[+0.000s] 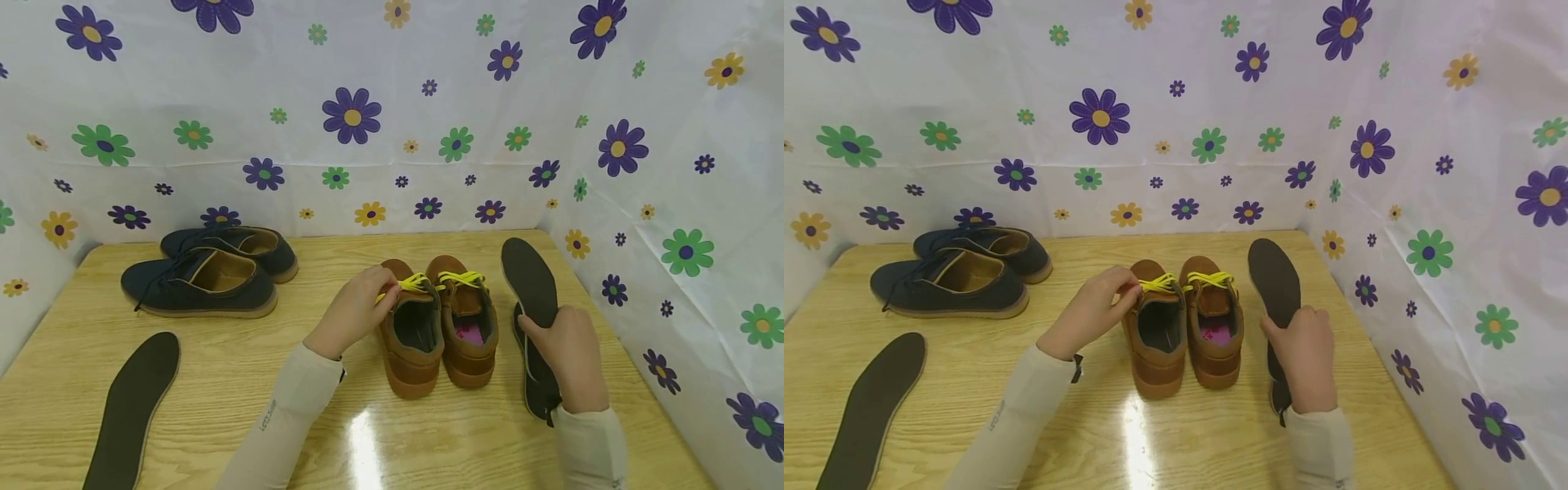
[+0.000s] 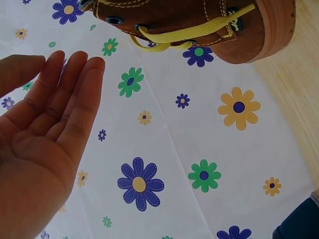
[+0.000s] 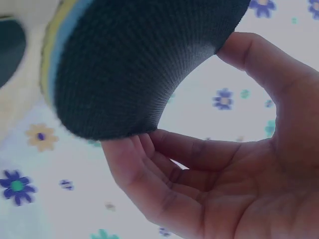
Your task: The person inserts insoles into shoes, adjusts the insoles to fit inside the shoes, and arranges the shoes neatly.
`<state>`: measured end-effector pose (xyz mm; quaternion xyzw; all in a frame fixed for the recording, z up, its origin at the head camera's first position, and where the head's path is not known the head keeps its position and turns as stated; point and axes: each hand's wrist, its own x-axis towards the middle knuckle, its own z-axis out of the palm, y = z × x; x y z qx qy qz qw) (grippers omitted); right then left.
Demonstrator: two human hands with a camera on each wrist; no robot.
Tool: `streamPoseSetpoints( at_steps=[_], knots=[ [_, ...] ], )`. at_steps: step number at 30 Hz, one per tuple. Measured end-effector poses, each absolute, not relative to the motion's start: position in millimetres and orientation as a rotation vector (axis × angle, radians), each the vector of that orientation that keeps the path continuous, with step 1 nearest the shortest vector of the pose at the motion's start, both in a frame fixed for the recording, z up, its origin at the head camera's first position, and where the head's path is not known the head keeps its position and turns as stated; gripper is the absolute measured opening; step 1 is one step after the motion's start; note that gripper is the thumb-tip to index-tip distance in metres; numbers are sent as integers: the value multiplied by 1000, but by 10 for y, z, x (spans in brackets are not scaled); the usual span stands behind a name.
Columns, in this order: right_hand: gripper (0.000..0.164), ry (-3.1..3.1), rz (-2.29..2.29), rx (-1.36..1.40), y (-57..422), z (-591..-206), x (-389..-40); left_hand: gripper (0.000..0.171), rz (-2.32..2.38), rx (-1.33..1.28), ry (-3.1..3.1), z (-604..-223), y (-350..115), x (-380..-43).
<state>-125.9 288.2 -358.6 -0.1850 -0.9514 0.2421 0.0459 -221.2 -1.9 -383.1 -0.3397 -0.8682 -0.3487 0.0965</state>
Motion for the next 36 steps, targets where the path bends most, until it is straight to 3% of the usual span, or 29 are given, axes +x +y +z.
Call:
streamPoseSetpoints(
  at_steps=[5, 11, 22, 25, 32, 36],
  knots=[
    [50, -2856, 785, -510, 2710, -3382, -1247, 9, -1042, -1002, -2568, -3831, -25, -2209],
    [70, -2808, 832, -422, 2466, -3203, -1204, 10, -1053, -981, -2575, -3824, -28, -2196],
    [65, -2648, 843, -263, 2228, -3245, -1213, 4, -1061, -975, -2468, -3809, -69, -2199],
    [63, -2579, 808, -179, 2205, -3269, -1230, 18, -1035, -941, -2350, -3810, -105, -2235],
    [58, -2491, 681, -8, 2160, -3317, -1265, 84, -863, -842, -2189, -3766, -163, -2307],
    [58, -2473, 628, 130, 2144, -3356, -1298, 102, -779, -821, -2204, -3727, -171, -2281]
  ],
)
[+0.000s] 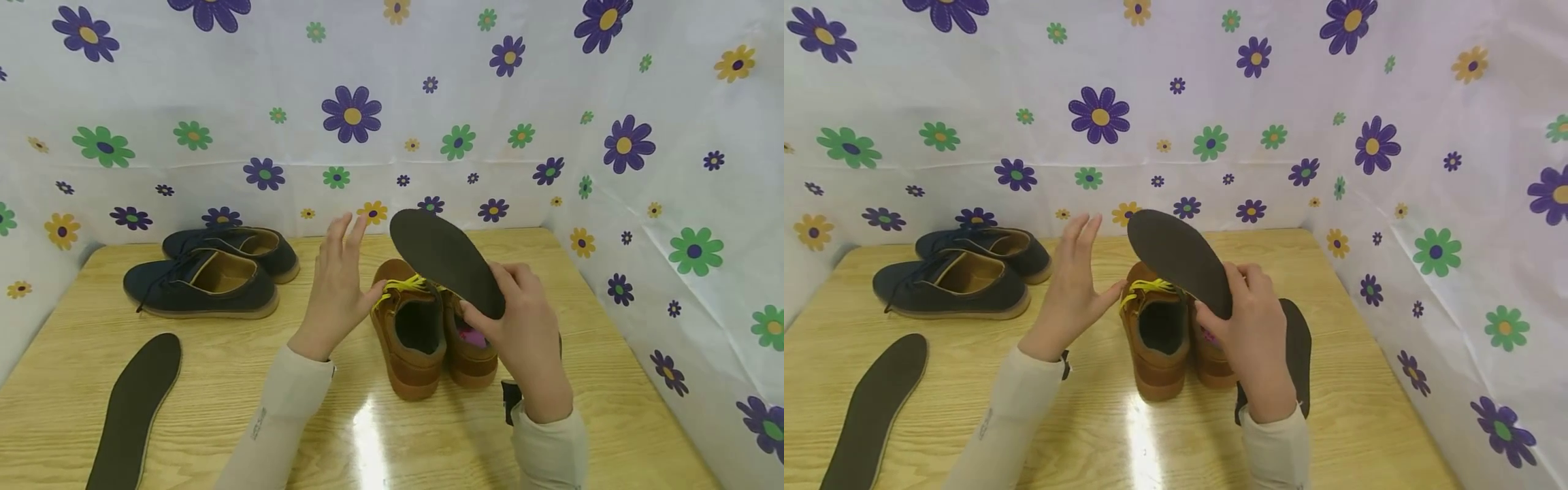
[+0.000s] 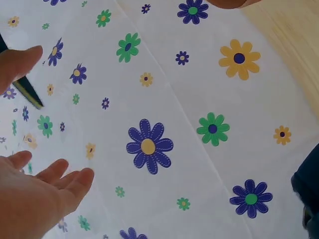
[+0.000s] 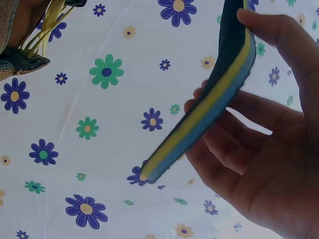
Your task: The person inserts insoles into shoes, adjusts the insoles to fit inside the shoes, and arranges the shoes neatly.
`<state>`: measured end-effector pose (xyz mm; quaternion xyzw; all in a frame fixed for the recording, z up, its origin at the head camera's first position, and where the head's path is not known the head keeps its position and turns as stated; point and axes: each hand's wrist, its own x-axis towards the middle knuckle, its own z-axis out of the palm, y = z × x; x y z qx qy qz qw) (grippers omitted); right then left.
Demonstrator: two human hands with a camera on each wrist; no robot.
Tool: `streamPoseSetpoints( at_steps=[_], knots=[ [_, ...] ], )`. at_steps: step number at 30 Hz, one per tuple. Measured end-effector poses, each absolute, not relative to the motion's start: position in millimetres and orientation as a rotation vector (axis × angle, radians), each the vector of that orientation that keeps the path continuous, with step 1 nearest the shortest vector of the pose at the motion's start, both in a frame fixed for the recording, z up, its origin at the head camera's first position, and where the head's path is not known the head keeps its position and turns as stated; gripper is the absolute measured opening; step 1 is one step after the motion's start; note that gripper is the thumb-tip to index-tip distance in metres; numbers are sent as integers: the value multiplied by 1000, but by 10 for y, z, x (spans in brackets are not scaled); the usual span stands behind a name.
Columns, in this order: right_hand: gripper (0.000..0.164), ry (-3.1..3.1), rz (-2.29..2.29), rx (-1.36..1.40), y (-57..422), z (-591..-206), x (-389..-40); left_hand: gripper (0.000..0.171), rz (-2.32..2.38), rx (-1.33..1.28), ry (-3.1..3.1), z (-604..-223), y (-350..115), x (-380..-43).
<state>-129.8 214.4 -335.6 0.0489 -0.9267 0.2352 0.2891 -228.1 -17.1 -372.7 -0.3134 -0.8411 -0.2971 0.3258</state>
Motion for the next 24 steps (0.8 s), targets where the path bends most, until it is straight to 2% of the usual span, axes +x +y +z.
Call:
streamPoseSetpoints(
  at_steps=[17, 21, 24],
  knots=[
    [57, -2635, 604, 559, 2149, -3411, -1335, 108, -555, -1187, -2552, -3671, -113, -2123],
    [61, -2642, 538, 558, 2137, -3422, -1346, 98, -622, -1210, -2554, -3668, -103, -2102],
    [71, -2621, 464, 555, 2085, -3452, -1365, 91, -639, -1204, -2527, -3661, -93, -2085]
  ],
)
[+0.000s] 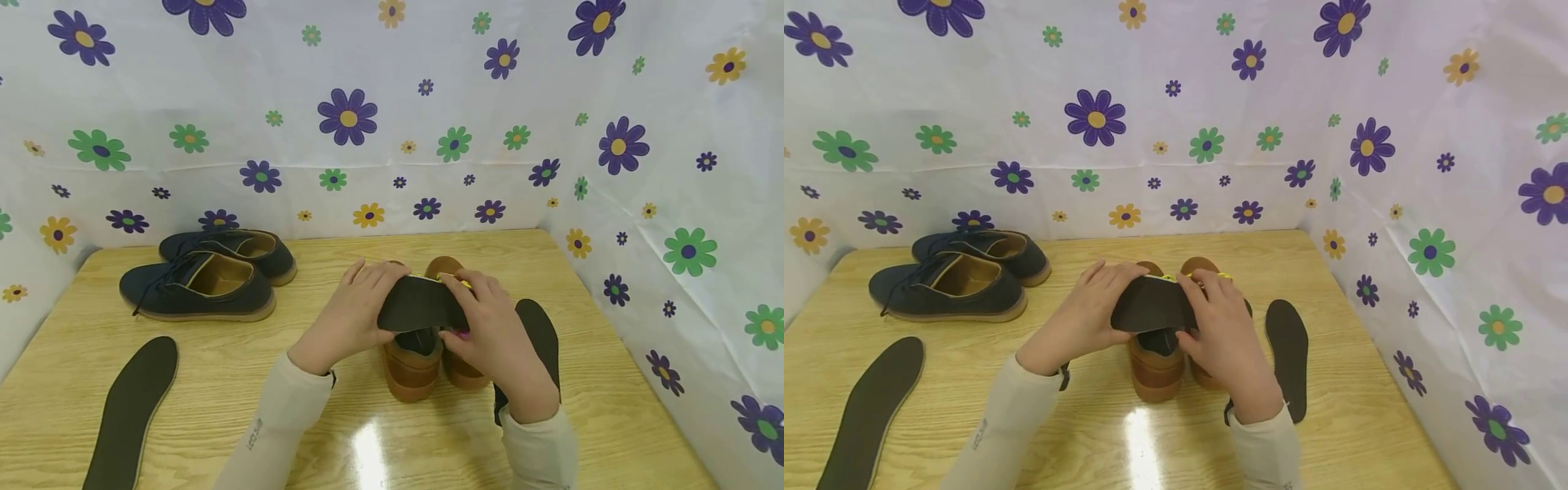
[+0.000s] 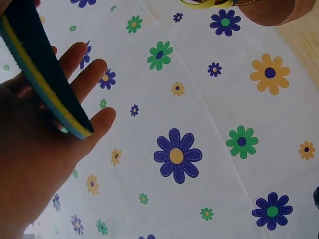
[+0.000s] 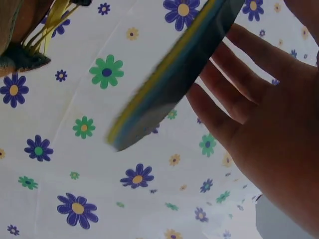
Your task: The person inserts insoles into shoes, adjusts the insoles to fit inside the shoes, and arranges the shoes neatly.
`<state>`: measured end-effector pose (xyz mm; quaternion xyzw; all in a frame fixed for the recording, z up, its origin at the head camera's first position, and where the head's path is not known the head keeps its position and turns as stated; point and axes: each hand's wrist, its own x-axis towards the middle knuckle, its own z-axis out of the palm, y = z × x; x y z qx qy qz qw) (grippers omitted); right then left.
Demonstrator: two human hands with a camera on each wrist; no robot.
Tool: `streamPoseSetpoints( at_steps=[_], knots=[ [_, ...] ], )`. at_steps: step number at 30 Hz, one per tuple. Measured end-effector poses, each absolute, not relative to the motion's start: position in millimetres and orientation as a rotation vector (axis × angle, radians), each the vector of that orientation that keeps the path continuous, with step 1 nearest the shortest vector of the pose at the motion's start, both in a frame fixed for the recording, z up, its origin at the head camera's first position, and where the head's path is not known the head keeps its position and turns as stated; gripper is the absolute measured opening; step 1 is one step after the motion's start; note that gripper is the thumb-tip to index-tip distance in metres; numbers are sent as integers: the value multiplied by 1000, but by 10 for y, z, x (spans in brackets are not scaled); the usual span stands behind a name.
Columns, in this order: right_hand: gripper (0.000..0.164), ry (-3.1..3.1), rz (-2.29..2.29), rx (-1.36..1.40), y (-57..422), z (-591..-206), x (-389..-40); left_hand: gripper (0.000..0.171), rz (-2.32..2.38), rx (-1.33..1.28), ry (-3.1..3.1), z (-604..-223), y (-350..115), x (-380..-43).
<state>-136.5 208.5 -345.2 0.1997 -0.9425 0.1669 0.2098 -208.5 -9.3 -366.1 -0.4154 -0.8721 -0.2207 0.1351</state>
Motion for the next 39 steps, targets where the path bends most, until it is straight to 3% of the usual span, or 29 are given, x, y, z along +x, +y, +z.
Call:
streamPoseSetpoints(
  at_steps=[4, 7, 18, 23, 26, 28, 33, 39],
  knots=[
    [84, -2585, 372, 560, 1962, -3510, -1395, 84, -607, -1189, -2498, -3652, -97, -2071],
    [84, -2556, 329, 549, 1877, -3555, -1409, 81, -589, -1182, -2487, -3640, -101, -2057],
    [71, -2472, 191, 546, 1876, -3601, -1397, 63, -608, -1247, -2426, -3632, -33, -2029],
    [55, -2442, 134, 597, 1998, -3569, -1395, 51, -574, -1317, -2371, -3627, 65, -2069],
    [48, -2443, 136, 592, 2099, -3573, -1380, 53, -538, -1346, -2370, -3605, 149, -2106],
    [46, -2465, 183, 559, 2194, -3581, -1370, 63, -539, -1340, -2385, -3584, 206, -2140],
    [42, -2583, 535, 273, 2544, -3562, -1346, 76, -618, -1225, -2376, -3525, 301, -2256],
    [52, -2689, 841, -253, 2845, -3456, -1216, 42, -490, -1266, -2405, -3502, 409, -2368]
  ],
)
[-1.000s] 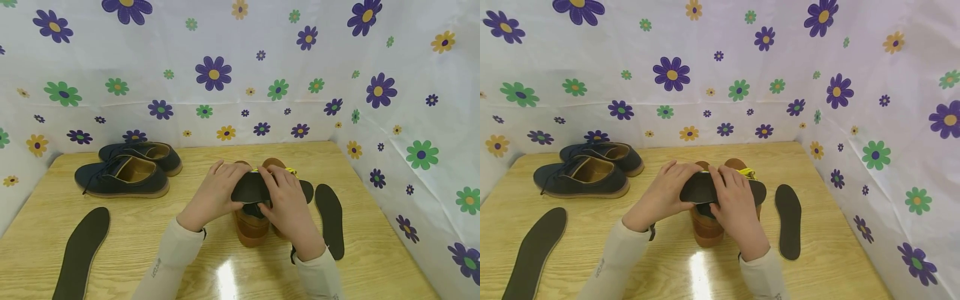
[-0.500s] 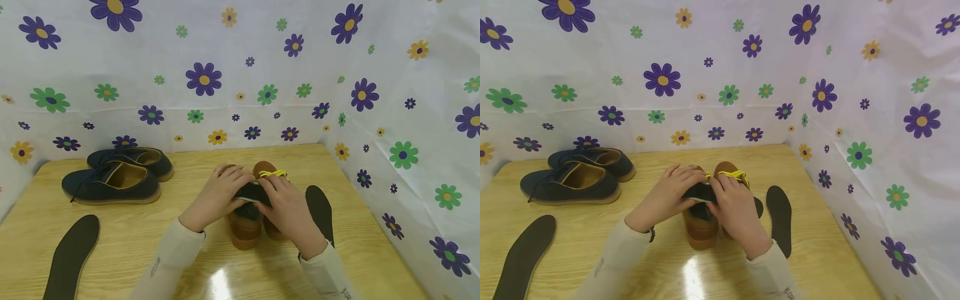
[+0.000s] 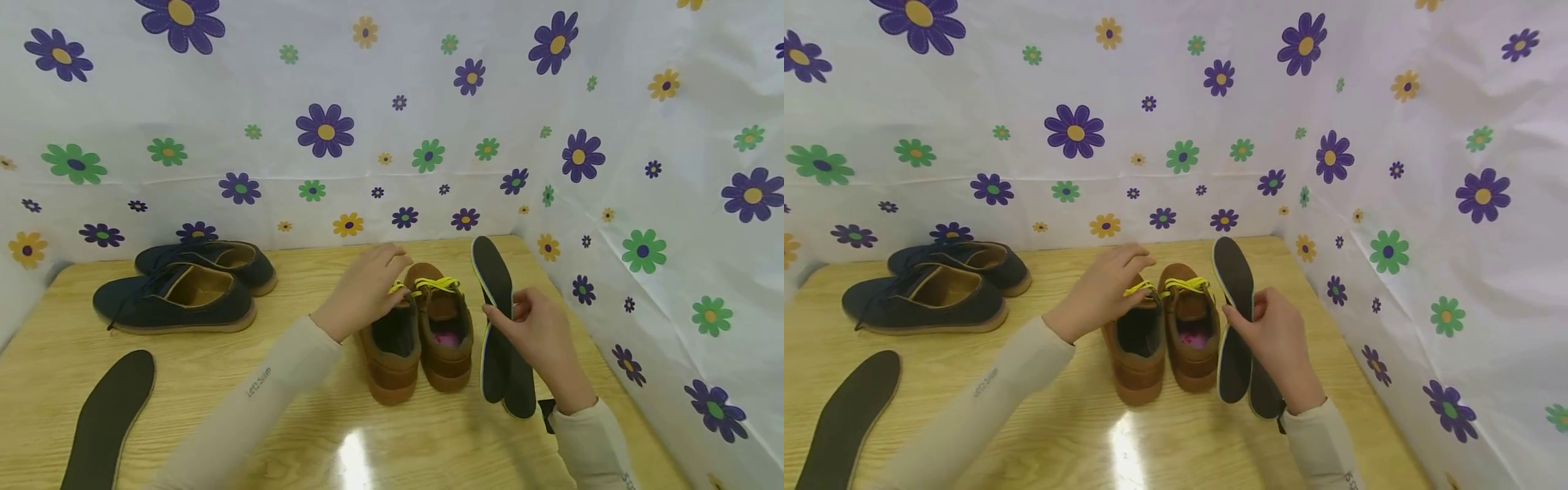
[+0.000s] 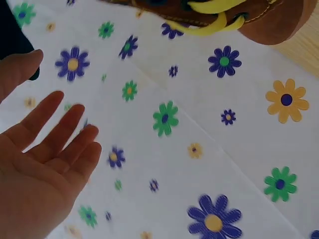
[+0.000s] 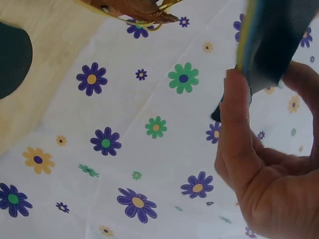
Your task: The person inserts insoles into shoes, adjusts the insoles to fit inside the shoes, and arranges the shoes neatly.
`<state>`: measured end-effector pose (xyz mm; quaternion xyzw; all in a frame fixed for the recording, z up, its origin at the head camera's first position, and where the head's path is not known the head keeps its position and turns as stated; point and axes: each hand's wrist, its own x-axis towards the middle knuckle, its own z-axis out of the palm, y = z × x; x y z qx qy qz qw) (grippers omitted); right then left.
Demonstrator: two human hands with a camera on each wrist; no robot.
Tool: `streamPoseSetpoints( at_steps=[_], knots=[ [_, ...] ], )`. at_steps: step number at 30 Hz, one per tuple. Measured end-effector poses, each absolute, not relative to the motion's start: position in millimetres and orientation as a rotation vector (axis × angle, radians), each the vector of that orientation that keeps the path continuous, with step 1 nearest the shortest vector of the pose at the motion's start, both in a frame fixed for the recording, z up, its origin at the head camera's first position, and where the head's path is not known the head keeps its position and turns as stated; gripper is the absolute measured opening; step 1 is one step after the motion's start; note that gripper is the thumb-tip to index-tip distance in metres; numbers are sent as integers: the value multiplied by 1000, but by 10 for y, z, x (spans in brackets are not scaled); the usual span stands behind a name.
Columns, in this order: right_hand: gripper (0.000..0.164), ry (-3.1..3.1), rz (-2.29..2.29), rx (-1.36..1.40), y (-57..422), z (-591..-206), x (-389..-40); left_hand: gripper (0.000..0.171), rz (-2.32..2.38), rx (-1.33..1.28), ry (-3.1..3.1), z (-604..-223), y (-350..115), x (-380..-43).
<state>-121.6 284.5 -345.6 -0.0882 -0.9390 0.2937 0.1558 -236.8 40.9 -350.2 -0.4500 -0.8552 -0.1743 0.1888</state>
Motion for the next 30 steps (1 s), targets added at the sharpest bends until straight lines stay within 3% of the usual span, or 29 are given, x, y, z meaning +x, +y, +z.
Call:
streamPoseSetpoints(
  at_steps=[3, 7, 19, 30],
  knots=[
    [57, -2725, 919, -397, 2899, -3417, -1143, 26, -334, -1386, -2426, -3496, 588, -2366],
    [58, -2749, 961, -456, 2904, -3413, -1094, 19, -28, -1480, -2429, -3525, 909, -2322],
    [53, -2781, 973, -489, 2894, -3496, -1042, 28, 647, -1255, -2518, -3905, 1494, -2300],
    [49, -2802, 1045, -528, 2947, -3511, -1006, 28, 547, -1311, -2588, -3972, 1460, -2310]
  ],
)
